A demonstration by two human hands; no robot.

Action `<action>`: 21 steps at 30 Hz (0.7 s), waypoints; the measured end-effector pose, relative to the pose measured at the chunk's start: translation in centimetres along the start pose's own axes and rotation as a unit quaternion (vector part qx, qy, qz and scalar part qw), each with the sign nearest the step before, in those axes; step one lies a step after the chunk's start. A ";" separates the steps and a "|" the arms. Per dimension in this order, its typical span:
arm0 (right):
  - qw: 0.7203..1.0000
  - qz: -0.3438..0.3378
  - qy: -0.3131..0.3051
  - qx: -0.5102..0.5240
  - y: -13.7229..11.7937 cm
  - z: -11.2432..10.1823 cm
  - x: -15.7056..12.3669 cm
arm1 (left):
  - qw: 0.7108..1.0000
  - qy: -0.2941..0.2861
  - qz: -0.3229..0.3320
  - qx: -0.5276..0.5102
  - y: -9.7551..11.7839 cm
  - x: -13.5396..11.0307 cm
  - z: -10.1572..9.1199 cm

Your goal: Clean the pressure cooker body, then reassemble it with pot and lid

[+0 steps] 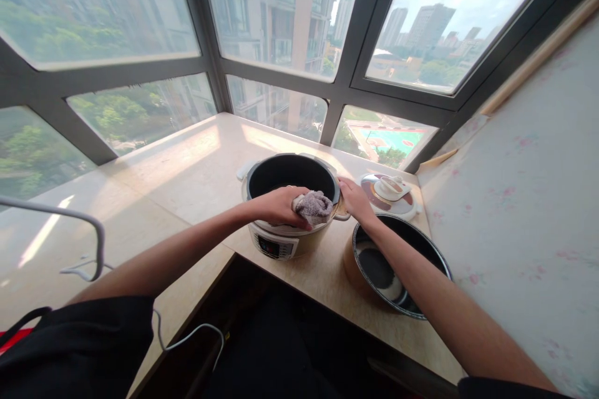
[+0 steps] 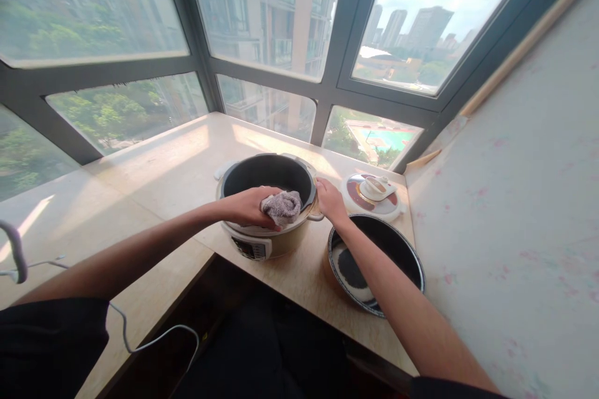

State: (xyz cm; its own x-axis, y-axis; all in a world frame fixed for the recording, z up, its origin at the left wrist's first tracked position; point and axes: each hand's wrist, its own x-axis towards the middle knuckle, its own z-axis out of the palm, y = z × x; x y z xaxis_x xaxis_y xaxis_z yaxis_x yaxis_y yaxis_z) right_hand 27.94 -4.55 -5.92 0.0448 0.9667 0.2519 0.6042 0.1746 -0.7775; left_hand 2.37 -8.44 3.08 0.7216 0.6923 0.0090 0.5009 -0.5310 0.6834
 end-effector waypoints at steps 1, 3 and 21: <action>1.000 0.000 0.003 0.002 0.0 0.0 0.0 | 1.000 0.002 0.010 0.013 0.1 -0.3 -0.1; 1.000 0.000 0.006 0.004 0.0 0.0 0.0 | 0.999 0.005 0.030 0.043 0.3 -0.6 -0.3; 1.000 -0.001 0.008 -0.006 -0.2 0.3 0.0 | 0.989 0.047 0.071 0.124 0.6 -1.2 -0.1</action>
State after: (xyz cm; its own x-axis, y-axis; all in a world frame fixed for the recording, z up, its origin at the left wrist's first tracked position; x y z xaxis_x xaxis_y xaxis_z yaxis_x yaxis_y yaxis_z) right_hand 27.61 -4.56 -5.95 0.0559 0.9633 0.2625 0.6140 0.1742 -0.7699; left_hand 1.71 -9.55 3.53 0.7519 0.6376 0.1676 0.5075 -0.7221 0.4702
